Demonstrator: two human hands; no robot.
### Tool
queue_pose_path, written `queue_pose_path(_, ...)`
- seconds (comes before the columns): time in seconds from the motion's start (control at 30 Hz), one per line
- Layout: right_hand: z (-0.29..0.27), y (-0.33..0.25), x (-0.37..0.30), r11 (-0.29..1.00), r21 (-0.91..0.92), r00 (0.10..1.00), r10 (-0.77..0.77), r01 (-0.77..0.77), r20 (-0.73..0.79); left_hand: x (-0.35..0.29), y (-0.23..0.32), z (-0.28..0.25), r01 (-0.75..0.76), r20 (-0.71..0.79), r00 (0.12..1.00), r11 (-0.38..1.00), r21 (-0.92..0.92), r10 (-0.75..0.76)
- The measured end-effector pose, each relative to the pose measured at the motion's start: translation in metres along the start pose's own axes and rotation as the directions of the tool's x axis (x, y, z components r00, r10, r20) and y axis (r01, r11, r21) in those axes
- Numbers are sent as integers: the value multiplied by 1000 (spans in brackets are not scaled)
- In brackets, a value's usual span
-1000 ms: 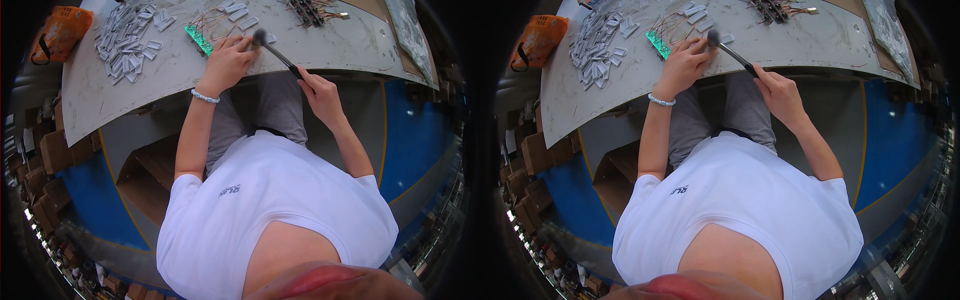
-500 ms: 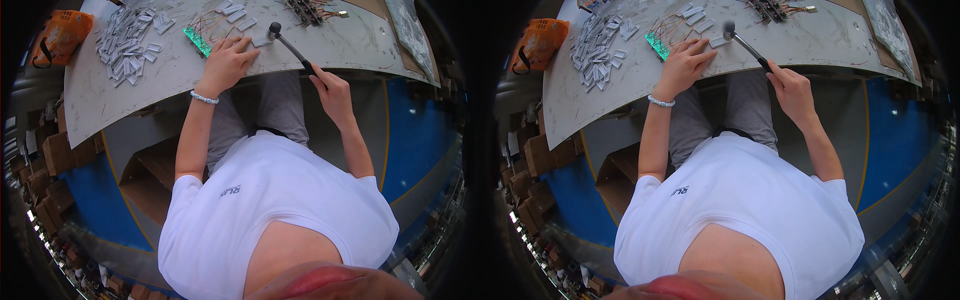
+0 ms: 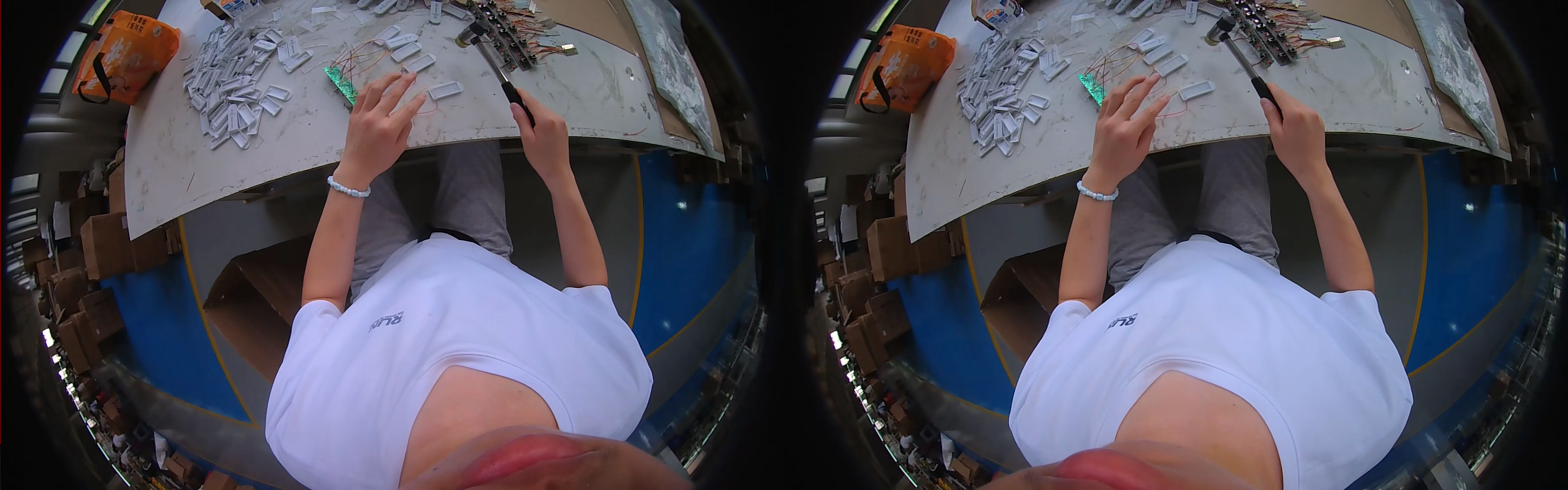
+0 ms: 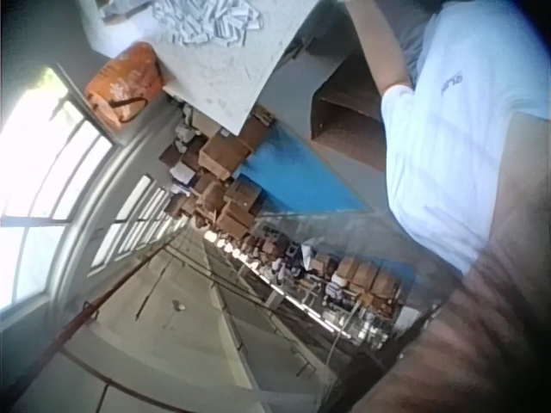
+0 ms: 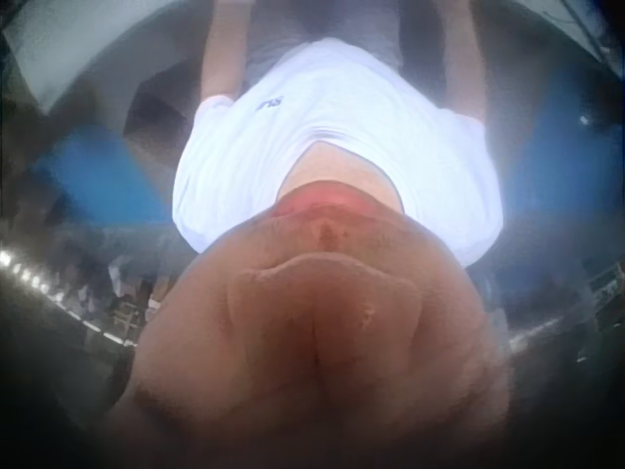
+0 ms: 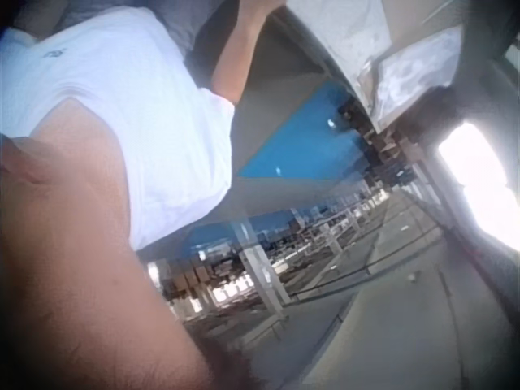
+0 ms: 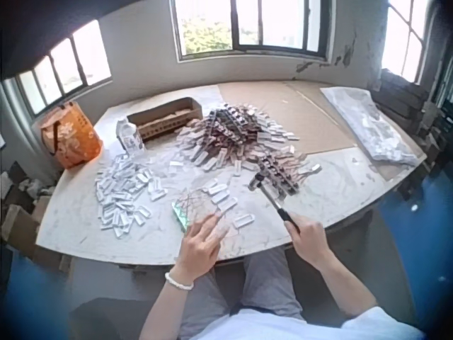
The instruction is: The person assembles LED components by fitting plastic covers over circuit strips and securing them with a small hammer.
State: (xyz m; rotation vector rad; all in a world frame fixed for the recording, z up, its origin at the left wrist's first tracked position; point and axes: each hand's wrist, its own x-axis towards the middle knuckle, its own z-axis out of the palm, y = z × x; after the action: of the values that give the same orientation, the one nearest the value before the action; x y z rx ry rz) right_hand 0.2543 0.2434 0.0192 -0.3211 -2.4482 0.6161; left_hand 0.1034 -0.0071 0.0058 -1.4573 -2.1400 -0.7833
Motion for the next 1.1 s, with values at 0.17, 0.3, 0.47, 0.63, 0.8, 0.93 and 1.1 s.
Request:
queue_pose_path(0.17, 38, -4, 49, 887, -453, 996, -66, 90, 67, -37, -13, -29, 217, -271, 945, 971, 95, -185)
queue_pose_path(0.3, 82, -97, 57, 947, 64, 937, -320, 314, 140, -69, -25, -32, 326, -394, 888, 929, 172, -239)
queue_pose_path(0.47, 132, -140, 67, 946, -13, 799, -266, 324, 540, -77, -28, -23, 416, -456, 822, 906, 72, -341)
queue_pose_path(0.63, 107, -135, 155, 768, 626, 905, -353, 136, 236, -79, -31, -23, 412, -441, 839, 902, 128, -320)
queue_pose_path(0.8, 99, -69, 286, 551, 834, 969, -213, 16, 122, -75, -32, -19, 401, -433, 856, 890, 215, -281)
queue_pose_path(0.93, 104, 56, 349, 976, -55, 943, -217, 210, -253, -67, -32, -10, 379, -408, 871, 903, 201, -274)
queue_pose_path(1.1, 53, 84, 266, 947, -321, 914, 158, -33, 373, -74, -30, -16, 408, -408, 868, 876, 257, -285)
